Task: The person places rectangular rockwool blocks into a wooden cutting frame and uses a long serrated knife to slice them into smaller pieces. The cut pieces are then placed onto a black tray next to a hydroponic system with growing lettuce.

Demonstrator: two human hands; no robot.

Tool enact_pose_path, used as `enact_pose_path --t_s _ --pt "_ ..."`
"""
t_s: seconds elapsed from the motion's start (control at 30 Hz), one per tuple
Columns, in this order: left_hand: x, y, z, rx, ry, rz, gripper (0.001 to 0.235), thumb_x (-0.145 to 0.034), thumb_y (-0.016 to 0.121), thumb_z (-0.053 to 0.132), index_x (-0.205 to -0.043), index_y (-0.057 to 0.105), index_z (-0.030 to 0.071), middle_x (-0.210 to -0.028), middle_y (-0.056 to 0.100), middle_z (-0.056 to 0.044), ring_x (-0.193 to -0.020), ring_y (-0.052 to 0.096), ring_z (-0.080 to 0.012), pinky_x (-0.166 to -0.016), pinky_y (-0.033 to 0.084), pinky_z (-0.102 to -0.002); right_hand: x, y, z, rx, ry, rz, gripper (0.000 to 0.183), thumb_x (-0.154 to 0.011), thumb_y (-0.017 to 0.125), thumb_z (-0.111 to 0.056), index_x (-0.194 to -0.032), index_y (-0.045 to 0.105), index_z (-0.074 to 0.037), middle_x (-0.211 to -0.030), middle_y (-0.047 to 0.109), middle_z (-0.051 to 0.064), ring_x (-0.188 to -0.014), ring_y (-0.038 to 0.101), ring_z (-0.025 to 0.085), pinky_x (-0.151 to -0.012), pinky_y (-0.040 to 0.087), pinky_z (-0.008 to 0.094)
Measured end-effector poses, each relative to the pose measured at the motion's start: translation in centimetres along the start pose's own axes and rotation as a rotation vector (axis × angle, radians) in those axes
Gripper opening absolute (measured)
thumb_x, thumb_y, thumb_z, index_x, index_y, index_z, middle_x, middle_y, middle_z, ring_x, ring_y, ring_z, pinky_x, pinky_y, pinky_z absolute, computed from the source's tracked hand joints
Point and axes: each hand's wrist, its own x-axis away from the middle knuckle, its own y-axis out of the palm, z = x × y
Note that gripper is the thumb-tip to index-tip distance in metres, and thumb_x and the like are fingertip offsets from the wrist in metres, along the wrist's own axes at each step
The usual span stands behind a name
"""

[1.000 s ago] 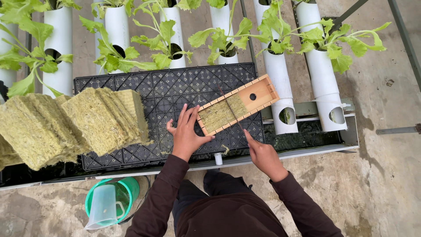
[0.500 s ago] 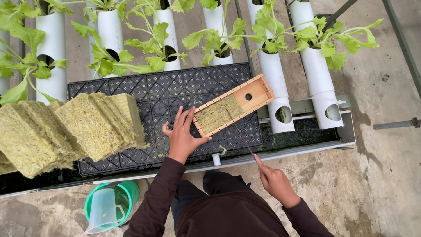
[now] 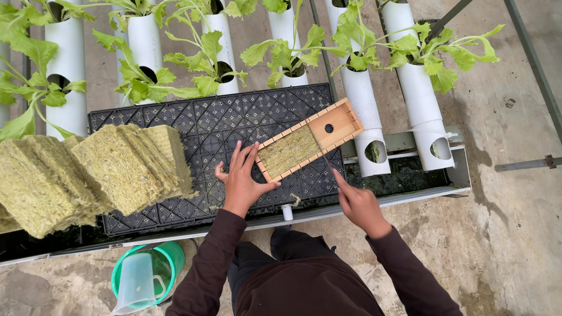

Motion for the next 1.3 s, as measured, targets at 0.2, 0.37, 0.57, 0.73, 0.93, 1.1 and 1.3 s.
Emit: enact_pose_path --t_s 0.2,0.37,0.57,0.73,0.93,1.1,1.3 --pt "-0.1 0.5 -0.4 0.014 -0.005 0.025 0.100 -0.062 0.086 0.040 -0.146 0.040 0.013 -0.137 0.048 -0.009 -0.144 0.027 -0.0350 -0.101 0.013 -0.071 -1.5 0.9 0.6 0.016 0.057 -0.163 0.048 -0.092 0.049 -0.003 -0.140 0.052 -0.009 -0.062 0.068 0.017 -0.034 0.052 0.019 -0.037 0.034 0.030" --pt "-0.1 0.3 -0.4 0.011 -0.007 0.021 0.102 -0.059 0.088 0.040 -0.146 0.041 0.014 -0.137 0.048 -0.008 -0.143 0.028 -0.0352 -0.101 0.013 -0.071 -1.0 -0.4 0.0 -0.003 0.108 -0.225 0.050 -0.093 0.049 -0.003 -0.142 0.051 -0.011 -0.078 0.073 0.020 -0.042 0.061 0.025 -0.040 0.040 0.033" --pt "0.0 0.2 -0.2 0.000 0.003 0.015 0.100 -0.063 0.087 0.041 -0.146 0.040 0.012 -0.137 0.048 -0.011 -0.141 0.031 -0.0374 -0.100 0.016 -0.072 2.1 -0.1 0.3 -0.010 0.160 -0.250 0.052 -0.092 0.049 -0.006 -0.143 0.048 -0.016 -0.081 0.073 0.018 -0.053 0.066 0.032 -0.045 0.047 0.039" --pt "-0.1 0.2 -0.3 -0.033 0.012 0.014 0.099 -0.064 0.086 0.044 -0.146 0.041 0.011 -0.136 0.049 -0.012 -0.140 0.032 -0.0371 -0.098 0.016 -0.073 6.3 0.1 1.2 -0.061 0.251 -0.275 0.051 -0.094 0.047 -0.008 -0.144 0.048 -0.018 -0.068 0.072 0.013 -0.046 0.063 0.024 -0.045 0.044 0.033" --pt "-0.2 2.1 -2.0 -0.225 0.004 0.071 0.108 -0.053 0.086 0.060 -0.145 0.041 0.029 -0.141 0.048 0.002 -0.144 0.028 -0.0187 -0.102 0.015 -0.054 12.9 0.5 4.2 -0.002 0.043 -0.186 0.061 -0.093 0.050 -0.005 -0.150 0.032 -0.018 -0.050 0.035 -0.005 -0.042 0.029 0.008 -0.043 0.025 0.028" --pt "-0.3 1.6 -1.1 -0.240 -0.016 0.045 0.108 -0.049 0.090 0.059 -0.140 0.047 0.020 -0.136 0.045 -0.002 -0.147 0.019 -0.0214 -0.102 0.012 -0.058 18.6 1.2 8.4 -0.098 0.039 0.060 0.052 -0.090 0.056 -0.001 -0.139 0.044 -0.009 -0.062 0.063 -0.005 -0.039 0.043 0.001 -0.034 0.039 0.014" --pt "-4.9 2.1 4.1 -0.296 0.348 -0.155 0.096 -0.064 0.080 0.060 -0.142 0.043 0.019 -0.144 0.046 -0.001 -0.141 0.032 -0.0193 -0.107 0.017 -0.057 14.6 -1.7 5.9 0.026 0.070 0.331 0.039 -0.094 0.056 -0.001 -0.133 0.053 0.002 -0.055 0.041 -0.004 -0.044 0.028 0.008 -0.043 0.025 0.027"
